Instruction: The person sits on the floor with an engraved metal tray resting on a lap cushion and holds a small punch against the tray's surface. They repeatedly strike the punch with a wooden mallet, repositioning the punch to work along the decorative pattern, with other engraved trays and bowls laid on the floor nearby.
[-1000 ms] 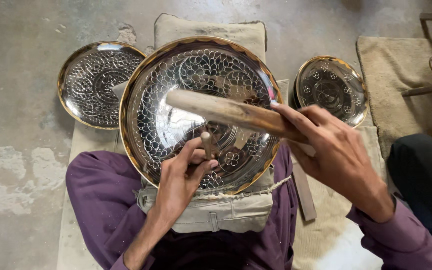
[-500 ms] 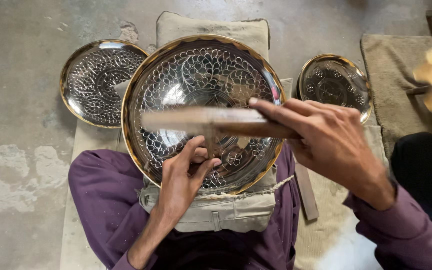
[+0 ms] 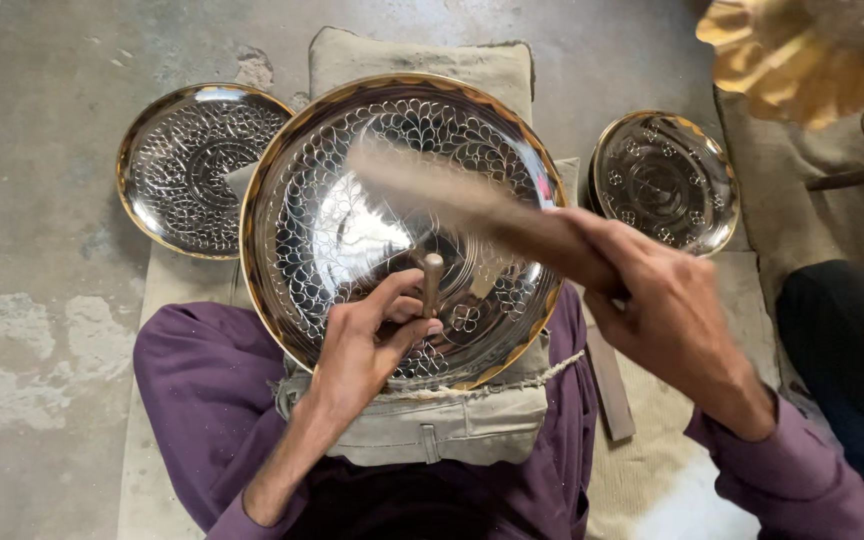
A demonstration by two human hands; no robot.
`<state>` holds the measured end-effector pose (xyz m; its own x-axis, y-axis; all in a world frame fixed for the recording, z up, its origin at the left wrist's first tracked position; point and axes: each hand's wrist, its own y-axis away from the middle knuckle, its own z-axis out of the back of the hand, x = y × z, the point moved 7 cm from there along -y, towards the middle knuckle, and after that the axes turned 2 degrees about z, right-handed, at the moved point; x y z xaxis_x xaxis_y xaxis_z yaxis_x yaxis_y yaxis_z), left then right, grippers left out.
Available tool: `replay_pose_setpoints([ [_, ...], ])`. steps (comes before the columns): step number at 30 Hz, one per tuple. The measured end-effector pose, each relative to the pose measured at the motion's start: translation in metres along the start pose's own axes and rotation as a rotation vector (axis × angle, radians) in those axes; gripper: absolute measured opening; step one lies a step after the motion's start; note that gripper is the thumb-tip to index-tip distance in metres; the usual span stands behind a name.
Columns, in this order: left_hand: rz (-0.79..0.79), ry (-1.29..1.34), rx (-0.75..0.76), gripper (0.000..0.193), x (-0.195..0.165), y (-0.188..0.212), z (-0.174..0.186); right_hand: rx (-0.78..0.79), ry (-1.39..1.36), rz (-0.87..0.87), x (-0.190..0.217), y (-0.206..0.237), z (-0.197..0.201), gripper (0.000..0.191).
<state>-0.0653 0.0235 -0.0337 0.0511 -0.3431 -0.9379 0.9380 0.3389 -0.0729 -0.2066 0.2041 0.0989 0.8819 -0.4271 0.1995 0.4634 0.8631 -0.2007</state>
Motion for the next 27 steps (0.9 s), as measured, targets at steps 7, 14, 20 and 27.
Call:
replay_pose_setpoints([
  [7, -0.075, -0.060, 0.171, 0.049, -0.011, -0.008, -0.005, -0.040, -0.148, -0.078, -0.007, 0.024, -0.008, 0.064],
  [14, -0.152, -0.051, 0.339, 0.050, -0.019, -0.018, -0.010, -0.147, -0.319, -0.287, -0.034, 0.083, -0.045, 0.063],
  [20, -0.144, -0.120, 0.493, 0.051, -0.023, -0.025, -0.018, -0.202, -0.344, -0.603, -0.064, 0.154, -0.095, 0.062],
  [27, -0.276, -0.113, 0.576, 0.047, -0.039, -0.029, -0.017, -0.326, -0.262, -0.442, -0.046, 0.198, -0.126, 0.054],
])
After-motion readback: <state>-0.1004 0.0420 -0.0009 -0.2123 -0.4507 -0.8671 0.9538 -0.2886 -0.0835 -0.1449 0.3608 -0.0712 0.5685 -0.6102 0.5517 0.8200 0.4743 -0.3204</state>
